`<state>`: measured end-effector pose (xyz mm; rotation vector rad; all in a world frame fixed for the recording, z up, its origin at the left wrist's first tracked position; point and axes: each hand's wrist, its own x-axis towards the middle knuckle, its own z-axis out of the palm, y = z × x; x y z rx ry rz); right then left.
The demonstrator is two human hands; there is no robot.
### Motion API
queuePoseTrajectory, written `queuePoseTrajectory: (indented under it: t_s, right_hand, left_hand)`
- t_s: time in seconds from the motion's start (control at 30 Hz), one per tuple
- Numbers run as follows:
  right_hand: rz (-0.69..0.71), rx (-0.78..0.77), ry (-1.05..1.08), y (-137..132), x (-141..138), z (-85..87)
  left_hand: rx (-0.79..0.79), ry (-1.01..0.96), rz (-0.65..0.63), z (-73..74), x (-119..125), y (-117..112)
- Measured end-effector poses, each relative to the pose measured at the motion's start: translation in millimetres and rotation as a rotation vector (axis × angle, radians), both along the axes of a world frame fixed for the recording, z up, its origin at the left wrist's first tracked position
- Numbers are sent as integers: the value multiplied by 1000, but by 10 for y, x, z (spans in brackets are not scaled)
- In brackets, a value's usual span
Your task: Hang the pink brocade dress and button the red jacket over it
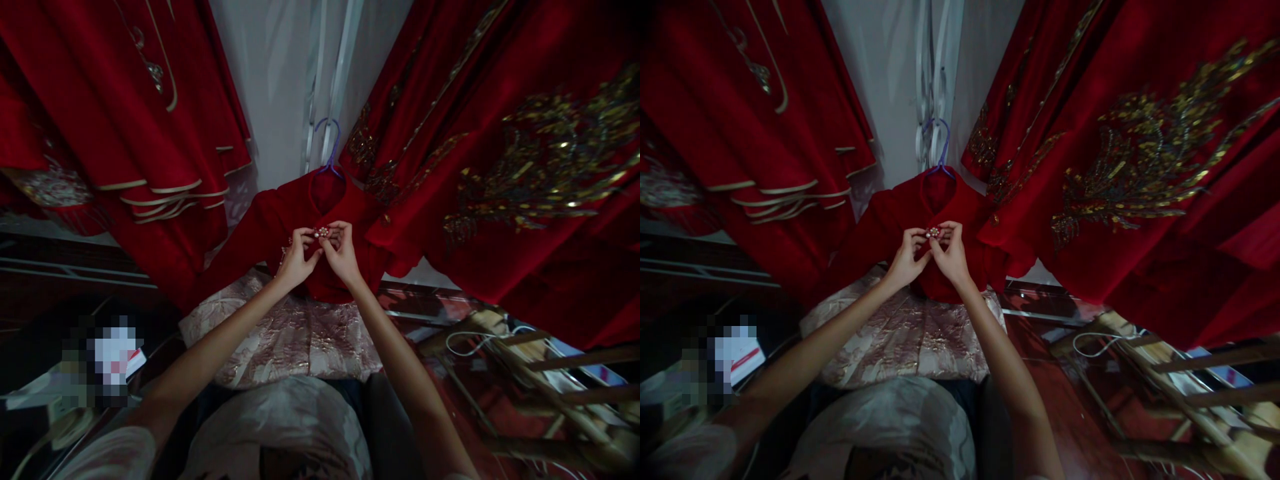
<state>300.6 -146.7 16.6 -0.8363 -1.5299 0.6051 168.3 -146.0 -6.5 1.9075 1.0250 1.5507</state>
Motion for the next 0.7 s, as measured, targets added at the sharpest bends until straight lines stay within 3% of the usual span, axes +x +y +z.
queuePoseTrajectory:
  t_s: [0.3,0.4,0.53,0.6,0.7]
  right_hand:
    - [82,77,-417,-420,26,-120]
    - [81,127,-466,-449,5,-116]
    - [93,83,-493,-462,-12,-103]
    - [98,56,-487,-457,1,-102]
    - [139,25,-483,-444,62,-78]
  left_hand:
    - [-322,-31,-221,-202,-198,-198]
    - [-333,-58,-239,-189,-182,-261]
    - [-304,-60,-303,-119,-109,-254]
    - [-270,-65,-294,-109,-69,-220]
    - [-220,-48,-149,-140,-37,-149]
